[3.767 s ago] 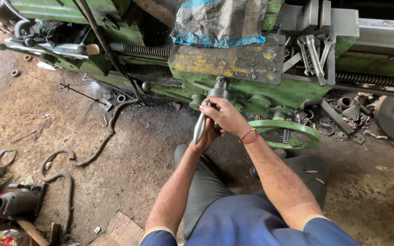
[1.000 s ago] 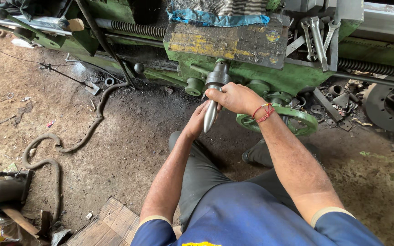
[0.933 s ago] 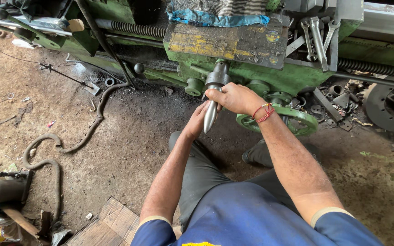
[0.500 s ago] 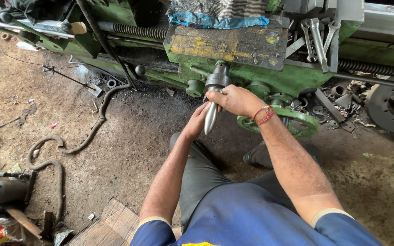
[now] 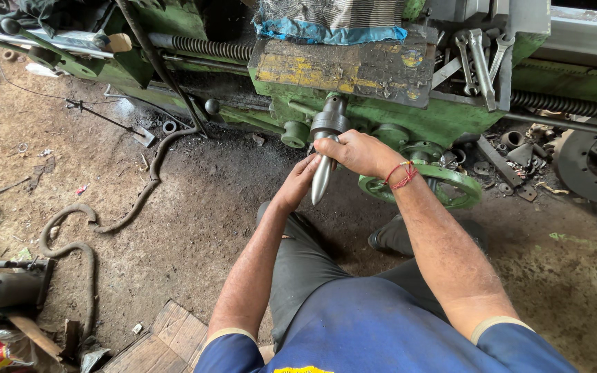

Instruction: The person adjusts a metal lathe center on a lathe machine by hand and with a small rod tool.

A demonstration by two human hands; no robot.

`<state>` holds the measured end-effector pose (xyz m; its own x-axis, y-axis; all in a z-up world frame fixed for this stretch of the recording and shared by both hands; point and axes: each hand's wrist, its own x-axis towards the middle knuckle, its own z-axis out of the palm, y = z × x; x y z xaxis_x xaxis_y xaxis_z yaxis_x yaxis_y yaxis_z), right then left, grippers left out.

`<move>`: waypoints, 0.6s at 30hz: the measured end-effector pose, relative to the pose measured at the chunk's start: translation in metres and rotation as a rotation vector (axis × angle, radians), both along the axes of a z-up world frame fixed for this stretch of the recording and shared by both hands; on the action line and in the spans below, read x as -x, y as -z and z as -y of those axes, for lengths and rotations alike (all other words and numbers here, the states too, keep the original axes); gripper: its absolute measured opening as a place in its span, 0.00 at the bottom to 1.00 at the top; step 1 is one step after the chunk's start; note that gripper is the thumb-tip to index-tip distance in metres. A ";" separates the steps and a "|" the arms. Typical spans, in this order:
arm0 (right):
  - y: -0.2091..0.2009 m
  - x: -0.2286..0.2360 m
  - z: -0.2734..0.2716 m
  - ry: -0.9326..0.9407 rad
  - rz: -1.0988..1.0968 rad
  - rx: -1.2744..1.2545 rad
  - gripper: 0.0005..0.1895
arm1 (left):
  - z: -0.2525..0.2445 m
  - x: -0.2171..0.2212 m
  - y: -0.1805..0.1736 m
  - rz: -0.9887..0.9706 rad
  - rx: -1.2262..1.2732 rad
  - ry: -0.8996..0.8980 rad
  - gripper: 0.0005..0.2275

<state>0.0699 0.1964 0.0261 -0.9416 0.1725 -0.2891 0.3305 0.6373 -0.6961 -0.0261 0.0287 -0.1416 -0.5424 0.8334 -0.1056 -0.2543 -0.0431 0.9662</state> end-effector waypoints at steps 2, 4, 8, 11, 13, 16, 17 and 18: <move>0.001 0.000 -0.001 0.000 -0.003 0.004 0.42 | 0.001 0.001 -0.001 0.017 0.036 0.001 0.23; 0.002 0.000 -0.001 -0.001 -0.015 0.012 0.41 | 0.001 0.001 -0.003 0.027 0.065 0.005 0.24; 0.003 -0.001 -0.001 0.009 -0.020 0.041 0.39 | 0.004 0.003 -0.008 0.028 0.079 0.027 0.25; 0.004 -0.001 -0.002 0.014 -0.008 0.050 0.40 | 0.004 0.004 -0.012 0.027 0.095 0.033 0.25; 0.004 -0.002 -0.002 0.017 -0.007 0.053 0.40 | 0.005 0.004 -0.016 0.022 0.112 0.032 0.25; 0.005 -0.004 -0.002 0.025 -0.016 0.082 0.40 | 0.005 0.003 -0.023 0.023 0.143 0.024 0.27; 0.005 -0.004 -0.002 0.027 -0.022 0.104 0.40 | 0.005 0.002 -0.025 0.035 0.162 0.019 0.27; 0.006 -0.004 -0.002 0.028 -0.028 0.126 0.40 | 0.006 0.002 -0.027 0.046 0.180 0.014 0.28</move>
